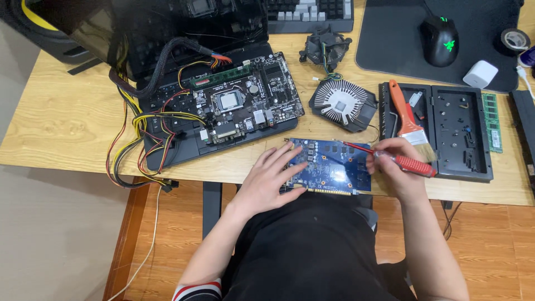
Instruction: Disassembling a computer graphics card by removing screws and the heatsink for cleaning and inspection.
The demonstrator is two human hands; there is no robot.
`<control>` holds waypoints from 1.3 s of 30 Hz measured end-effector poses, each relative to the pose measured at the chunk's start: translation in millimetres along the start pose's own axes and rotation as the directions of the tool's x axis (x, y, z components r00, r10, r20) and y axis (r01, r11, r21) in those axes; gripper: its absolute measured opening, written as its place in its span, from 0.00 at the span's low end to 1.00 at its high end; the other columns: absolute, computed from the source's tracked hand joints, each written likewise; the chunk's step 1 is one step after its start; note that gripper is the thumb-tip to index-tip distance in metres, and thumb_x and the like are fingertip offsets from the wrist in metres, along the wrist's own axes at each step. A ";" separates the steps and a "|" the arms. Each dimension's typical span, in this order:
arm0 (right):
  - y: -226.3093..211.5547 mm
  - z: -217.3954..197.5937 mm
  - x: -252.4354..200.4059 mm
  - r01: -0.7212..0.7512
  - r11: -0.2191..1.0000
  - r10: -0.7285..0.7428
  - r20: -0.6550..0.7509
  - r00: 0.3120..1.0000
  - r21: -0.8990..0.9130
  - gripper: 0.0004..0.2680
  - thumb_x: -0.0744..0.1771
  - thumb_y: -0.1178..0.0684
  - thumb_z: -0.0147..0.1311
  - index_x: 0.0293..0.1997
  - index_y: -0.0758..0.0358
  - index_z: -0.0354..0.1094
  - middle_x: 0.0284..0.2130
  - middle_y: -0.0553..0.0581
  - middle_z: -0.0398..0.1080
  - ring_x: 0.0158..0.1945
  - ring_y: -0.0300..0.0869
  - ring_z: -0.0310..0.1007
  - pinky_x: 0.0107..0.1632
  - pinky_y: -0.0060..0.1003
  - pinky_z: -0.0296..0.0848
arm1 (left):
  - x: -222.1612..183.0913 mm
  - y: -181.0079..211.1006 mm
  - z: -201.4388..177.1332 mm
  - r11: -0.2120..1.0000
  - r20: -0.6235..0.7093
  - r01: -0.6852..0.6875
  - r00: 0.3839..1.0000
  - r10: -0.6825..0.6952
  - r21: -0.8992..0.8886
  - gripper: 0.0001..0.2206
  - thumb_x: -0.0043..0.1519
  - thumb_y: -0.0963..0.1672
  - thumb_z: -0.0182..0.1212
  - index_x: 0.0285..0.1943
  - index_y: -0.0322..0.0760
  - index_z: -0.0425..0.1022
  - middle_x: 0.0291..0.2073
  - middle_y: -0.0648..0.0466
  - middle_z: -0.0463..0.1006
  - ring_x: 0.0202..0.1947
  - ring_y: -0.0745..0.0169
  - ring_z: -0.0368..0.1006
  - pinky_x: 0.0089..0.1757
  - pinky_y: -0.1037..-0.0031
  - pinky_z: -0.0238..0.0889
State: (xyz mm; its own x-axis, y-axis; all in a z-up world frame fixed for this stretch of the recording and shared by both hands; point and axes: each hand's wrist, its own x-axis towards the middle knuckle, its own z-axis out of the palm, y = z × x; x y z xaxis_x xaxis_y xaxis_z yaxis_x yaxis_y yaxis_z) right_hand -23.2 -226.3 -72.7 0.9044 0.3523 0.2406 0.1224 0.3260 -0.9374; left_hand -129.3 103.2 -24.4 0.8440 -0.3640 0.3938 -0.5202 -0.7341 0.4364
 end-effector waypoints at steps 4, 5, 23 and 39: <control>-12.6 6.3 4.5 0.006 1.000 -0.007 0.105 0.994 0.004 0.09 0.68 0.61 0.56 0.52 0.72 0.68 0.42 0.63 0.72 0.42 0.44 0.73 0.45 0.37 0.74 | -0.6 -0.4 1.9 1.000 -0.004 0.018 1.000 -0.018 0.004 0.24 0.60 0.53 0.67 0.63 0.43 0.76 0.70 0.48 0.67 0.74 0.45 0.56 0.67 0.48 0.50; -11.9 4.9 4.0 0.009 1.000 -0.009 0.103 0.995 0.003 0.09 0.68 0.61 0.56 0.52 0.72 0.68 0.42 0.63 0.72 0.42 0.44 0.73 0.45 0.37 0.74 | 1.8 1.2 -2.6 1.000 -0.004 0.015 1.000 -0.015 0.004 0.24 0.60 0.53 0.67 0.63 0.43 0.76 0.70 0.48 0.67 0.74 0.45 0.56 0.67 0.48 0.50; -20.3 38.7 3.3 0.198 0.882 -0.106 0.230 0.967 -0.428 0.07 0.63 0.64 0.61 0.42 0.67 0.70 0.39 0.57 0.75 0.45 0.41 0.76 0.51 0.35 0.75 | 1.5 3.8 2.5 0.994 -0.052 -0.008 0.999 0.014 0.113 0.31 0.61 0.53 0.68 0.71 0.39 0.67 0.65 0.49 0.71 0.71 0.46 0.61 0.64 0.54 0.57; -31.9 66.1 6.8 0.329 0.690 -0.126 0.341 0.932 -0.645 0.11 0.57 0.57 0.69 0.40 0.57 0.79 0.37 0.50 0.77 0.50 0.42 0.73 0.61 0.41 0.62 | 1.5 5.0 4.0 0.991 -0.079 0.010 0.997 0.001 0.135 0.32 0.61 0.53 0.67 0.72 0.38 0.66 0.64 0.49 0.71 0.70 0.46 0.62 0.64 0.54 0.57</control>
State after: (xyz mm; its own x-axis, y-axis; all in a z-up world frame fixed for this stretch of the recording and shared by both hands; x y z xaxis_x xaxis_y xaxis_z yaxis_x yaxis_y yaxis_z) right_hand -47.9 -176.2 -24.5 0.6882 0.5860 0.4279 0.6456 -0.2253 -0.7297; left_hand -130.1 96.7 -24.9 0.8304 -0.3183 0.4573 -0.4897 -0.8085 0.3265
